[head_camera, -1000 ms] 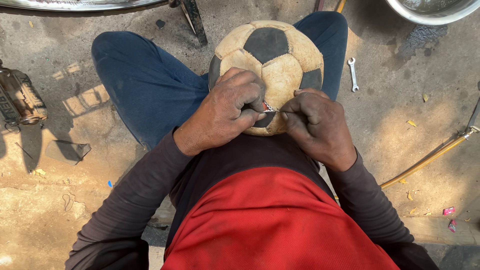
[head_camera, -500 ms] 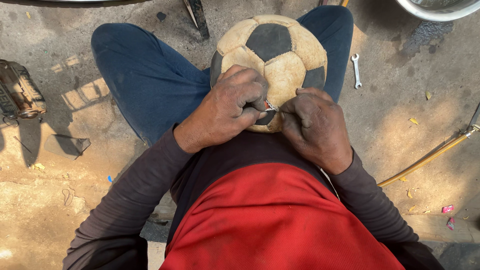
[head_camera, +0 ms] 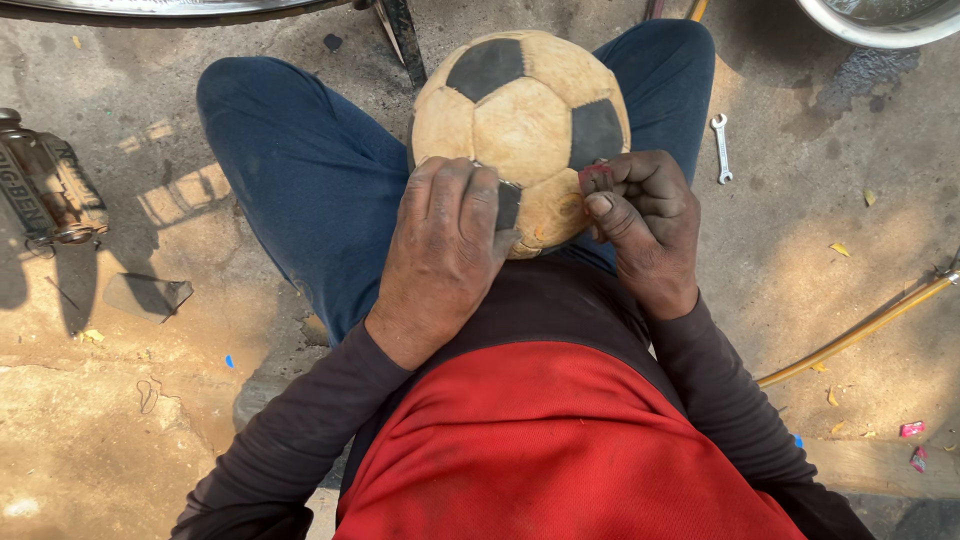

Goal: The person sits on the ground and uses a small tool to scrape and clean a damaged area on a worn soccer ball. They repeatedly work on the same spot, removing loose material and smoothing the surface. The person then reaches for a container of tools and picks up a small packet.

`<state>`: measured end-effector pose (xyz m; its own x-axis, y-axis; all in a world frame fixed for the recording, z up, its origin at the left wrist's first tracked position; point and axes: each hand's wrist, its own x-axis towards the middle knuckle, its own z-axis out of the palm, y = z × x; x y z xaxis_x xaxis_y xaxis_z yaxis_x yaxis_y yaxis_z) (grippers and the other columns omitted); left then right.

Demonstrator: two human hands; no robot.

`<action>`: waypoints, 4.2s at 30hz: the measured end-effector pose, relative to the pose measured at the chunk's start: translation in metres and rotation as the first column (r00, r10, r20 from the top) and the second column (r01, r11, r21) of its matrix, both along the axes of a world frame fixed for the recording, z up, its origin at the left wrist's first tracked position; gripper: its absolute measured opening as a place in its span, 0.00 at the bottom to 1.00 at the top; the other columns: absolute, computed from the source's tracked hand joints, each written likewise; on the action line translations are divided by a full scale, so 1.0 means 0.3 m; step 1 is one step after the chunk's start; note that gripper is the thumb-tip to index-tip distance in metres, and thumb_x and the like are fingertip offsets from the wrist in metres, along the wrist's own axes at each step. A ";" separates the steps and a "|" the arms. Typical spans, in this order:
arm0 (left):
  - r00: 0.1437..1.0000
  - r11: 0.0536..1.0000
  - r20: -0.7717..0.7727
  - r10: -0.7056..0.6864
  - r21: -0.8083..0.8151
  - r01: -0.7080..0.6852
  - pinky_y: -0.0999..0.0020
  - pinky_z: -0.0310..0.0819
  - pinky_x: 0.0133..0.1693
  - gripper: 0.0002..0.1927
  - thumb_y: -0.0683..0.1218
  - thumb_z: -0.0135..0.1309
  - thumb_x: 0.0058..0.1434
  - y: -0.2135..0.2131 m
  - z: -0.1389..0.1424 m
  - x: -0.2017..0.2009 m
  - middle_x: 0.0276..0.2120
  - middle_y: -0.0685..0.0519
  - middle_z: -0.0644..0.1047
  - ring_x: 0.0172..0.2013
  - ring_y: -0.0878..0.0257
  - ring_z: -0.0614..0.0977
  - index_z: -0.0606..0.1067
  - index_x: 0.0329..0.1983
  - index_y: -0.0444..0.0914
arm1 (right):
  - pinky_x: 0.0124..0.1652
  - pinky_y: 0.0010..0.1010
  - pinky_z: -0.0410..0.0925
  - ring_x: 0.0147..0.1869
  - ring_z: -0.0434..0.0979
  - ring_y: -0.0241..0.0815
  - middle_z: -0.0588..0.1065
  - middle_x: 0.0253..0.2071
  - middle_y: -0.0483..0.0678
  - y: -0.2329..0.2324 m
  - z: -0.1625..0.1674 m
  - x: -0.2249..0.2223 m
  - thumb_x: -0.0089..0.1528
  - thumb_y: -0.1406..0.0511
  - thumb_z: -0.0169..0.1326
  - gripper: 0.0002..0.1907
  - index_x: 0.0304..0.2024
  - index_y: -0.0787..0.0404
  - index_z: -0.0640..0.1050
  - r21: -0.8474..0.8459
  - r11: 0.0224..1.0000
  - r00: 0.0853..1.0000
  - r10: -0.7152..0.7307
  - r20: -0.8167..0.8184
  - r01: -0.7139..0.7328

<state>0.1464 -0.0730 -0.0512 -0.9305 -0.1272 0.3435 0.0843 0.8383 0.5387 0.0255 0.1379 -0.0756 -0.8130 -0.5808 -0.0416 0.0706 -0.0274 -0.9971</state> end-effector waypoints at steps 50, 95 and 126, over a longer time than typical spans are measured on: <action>0.991 0.976 -0.123 -0.051 0.203 0.075 0.51 0.67 0.66 0.11 0.37 0.61 0.59 -0.159 -0.131 -0.110 0.61 0.43 0.66 0.67 0.42 0.66 0.71 0.40 0.37 | 0.42 0.27 0.70 0.40 0.74 0.33 0.75 0.37 0.47 -0.311 -0.100 -0.158 0.67 0.68 0.54 0.05 0.43 0.62 0.72 -0.068 0.979 0.966 0.199 0.168 -0.190; 1.000 0.957 -0.001 -0.001 0.291 0.001 0.51 0.62 0.72 0.13 0.40 0.63 0.61 -0.183 -0.137 -0.124 0.67 0.44 0.67 0.73 0.41 0.60 0.70 0.44 0.36 | 0.33 0.20 0.68 0.34 0.72 0.26 0.76 0.34 0.44 -0.284 -0.074 -0.101 0.68 0.71 0.55 0.04 0.42 0.65 0.73 0.146 0.988 0.996 0.067 -0.059 -0.058; 0.970 0.971 -0.041 0.238 0.047 -0.236 0.49 0.65 0.60 0.19 0.42 0.66 0.57 -0.086 -0.181 -0.153 0.49 0.47 0.72 0.55 0.50 0.72 0.71 0.47 0.37 | 0.35 0.24 0.70 0.35 0.76 0.30 0.77 0.33 0.44 -0.310 0.012 -0.171 0.65 0.71 0.57 0.06 0.44 0.66 0.76 0.353 0.909 0.917 0.318 -0.241 -0.222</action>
